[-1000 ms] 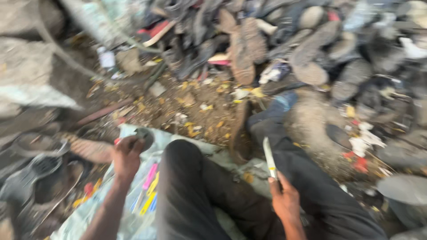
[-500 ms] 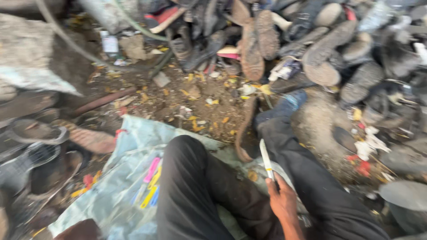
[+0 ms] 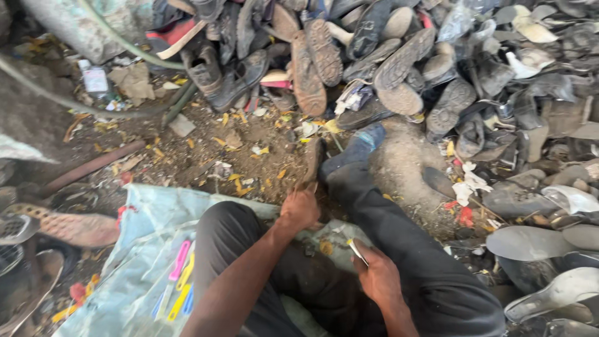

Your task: The person repairs a shoe by using a small blade to trim material from the interior and exterior of the footwear, handling multiple old shoes from a large pile on the floor.

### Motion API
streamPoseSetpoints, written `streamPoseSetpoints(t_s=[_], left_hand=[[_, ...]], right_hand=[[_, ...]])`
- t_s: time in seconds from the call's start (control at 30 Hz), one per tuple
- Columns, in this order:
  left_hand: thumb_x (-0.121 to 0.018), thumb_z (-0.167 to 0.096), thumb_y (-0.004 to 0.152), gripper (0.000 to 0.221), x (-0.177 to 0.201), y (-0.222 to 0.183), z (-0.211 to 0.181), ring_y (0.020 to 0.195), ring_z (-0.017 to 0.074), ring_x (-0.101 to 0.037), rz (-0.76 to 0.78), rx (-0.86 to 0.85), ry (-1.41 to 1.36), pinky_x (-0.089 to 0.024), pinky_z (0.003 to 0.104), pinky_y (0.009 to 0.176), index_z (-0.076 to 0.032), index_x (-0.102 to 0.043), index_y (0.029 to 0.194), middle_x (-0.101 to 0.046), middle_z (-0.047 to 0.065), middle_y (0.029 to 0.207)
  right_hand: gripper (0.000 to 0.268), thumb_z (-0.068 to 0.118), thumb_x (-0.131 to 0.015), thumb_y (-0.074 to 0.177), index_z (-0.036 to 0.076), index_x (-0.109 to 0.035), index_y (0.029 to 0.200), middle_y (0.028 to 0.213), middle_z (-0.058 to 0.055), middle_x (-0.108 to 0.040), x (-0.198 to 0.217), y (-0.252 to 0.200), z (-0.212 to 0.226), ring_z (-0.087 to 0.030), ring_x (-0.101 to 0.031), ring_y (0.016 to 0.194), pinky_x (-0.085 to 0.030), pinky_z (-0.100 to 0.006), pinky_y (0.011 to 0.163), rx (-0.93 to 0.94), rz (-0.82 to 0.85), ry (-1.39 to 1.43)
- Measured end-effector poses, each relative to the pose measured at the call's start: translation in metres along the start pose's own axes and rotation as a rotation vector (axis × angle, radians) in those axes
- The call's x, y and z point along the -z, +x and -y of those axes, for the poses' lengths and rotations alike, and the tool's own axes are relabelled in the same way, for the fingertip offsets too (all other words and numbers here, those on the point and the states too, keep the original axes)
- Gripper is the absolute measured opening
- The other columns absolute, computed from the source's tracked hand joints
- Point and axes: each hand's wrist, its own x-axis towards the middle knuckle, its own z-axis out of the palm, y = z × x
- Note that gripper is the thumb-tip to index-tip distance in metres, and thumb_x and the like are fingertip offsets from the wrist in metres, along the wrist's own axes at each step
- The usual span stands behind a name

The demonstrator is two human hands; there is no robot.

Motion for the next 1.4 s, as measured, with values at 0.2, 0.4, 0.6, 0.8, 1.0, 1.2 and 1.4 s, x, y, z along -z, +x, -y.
streamPoseSetpoints(t_s=[0.2,0.4,0.6,0.8,1.0,1.2,1.4], left_hand=[[-0.078,-0.024,0.079,0.078,-0.034,-0.013,0.054,0.135,0.0421,-0.049,0.062,-0.06,-0.225,-0.034,0.044,0.116,0.015,-0.046,0.139,-0.052,0.032,0.141],[-0.08,-0.012,0.074,0.073,-0.031,-0.021,0.054,0.137,0.0432,-0.049,-0.004,0.007,-0.363,-0.038,0.041,0.116,0.014,-0.052,0.136,-0.052,0.032,0.143],[-0.078,-0.009,0.075,0.066,-0.012,-0.029,0.053,0.137,0.0447,-0.047,0.04,0.022,-0.423,-0.039,0.043,0.115,0.007,-0.056,0.135,-0.049,0.033,0.145],[-0.077,-0.004,0.074,0.071,-0.001,-0.025,0.041,0.139,0.0453,-0.045,0.034,0.03,-0.397,-0.037,0.045,0.116,0.007,-0.052,0.139,-0.046,0.033,0.147],[-0.072,-0.003,0.074,0.071,-0.018,-0.031,0.046,0.134,0.045,-0.052,0.031,0.057,-0.417,-0.043,0.047,0.113,0.006,-0.05,0.141,-0.053,0.031,0.143],[-0.063,-0.006,0.085,0.059,-0.046,-0.017,0.063,0.126,0.046,-0.057,0.132,0.051,-0.223,-0.044,0.048,0.112,0.001,-0.054,0.143,-0.06,0.031,0.131],[-0.065,-0.003,0.076,0.056,-0.041,-0.019,0.054,0.13,0.0461,-0.051,0.007,0.021,-0.257,-0.043,0.049,0.111,0.002,-0.061,0.132,-0.052,0.029,0.138]], right_hand=[[0.044,0.023,-0.07,0.087,0.027,-0.07,0.131,0.123,-0.012,-0.068,0.045,0.027,0.023,-0.034,-0.069,0.1,-0.056,-0.044,0.083,0.182,0.248,-0.387],[0.036,0.02,-0.069,0.087,0.022,-0.071,0.123,0.106,-0.008,-0.071,0.034,0.056,0.048,-0.03,-0.072,0.096,-0.057,-0.045,0.078,0.29,0.343,-0.466],[0.046,0.02,-0.067,0.086,0.015,-0.064,0.132,0.111,-0.017,-0.067,-0.013,0.013,0.043,-0.036,-0.071,0.083,-0.058,-0.046,0.068,0.153,0.019,-0.404],[0.047,0.019,-0.067,0.087,0.021,-0.065,0.134,0.111,-0.012,-0.067,-0.003,0.015,0.049,-0.033,-0.072,0.087,-0.057,-0.046,0.069,0.087,0.129,-0.444],[0.046,0.014,-0.068,0.083,0.021,-0.066,0.128,0.106,-0.008,-0.069,0.015,0.042,0.052,-0.029,-0.073,0.089,-0.058,-0.043,0.071,0.304,0.289,-0.569],[0.044,0.02,-0.066,0.089,0.024,-0.063,0.133,0.11,-0.011,-0.066,-0.021,0.021,0.044,-0.035,-0.07,0.088,-0.056,-0.046,0.072,0.126,0.203,-0.437],[0.052,0.021,-0.065,0.088,0.019,-0.056,0.139,0.11,-0.019,-0.062,-0.031,0.01,0.023,-0.042,-0.068,0.087,-0.056,-0.05,0.07,0.136,-0.083,-0.368]])
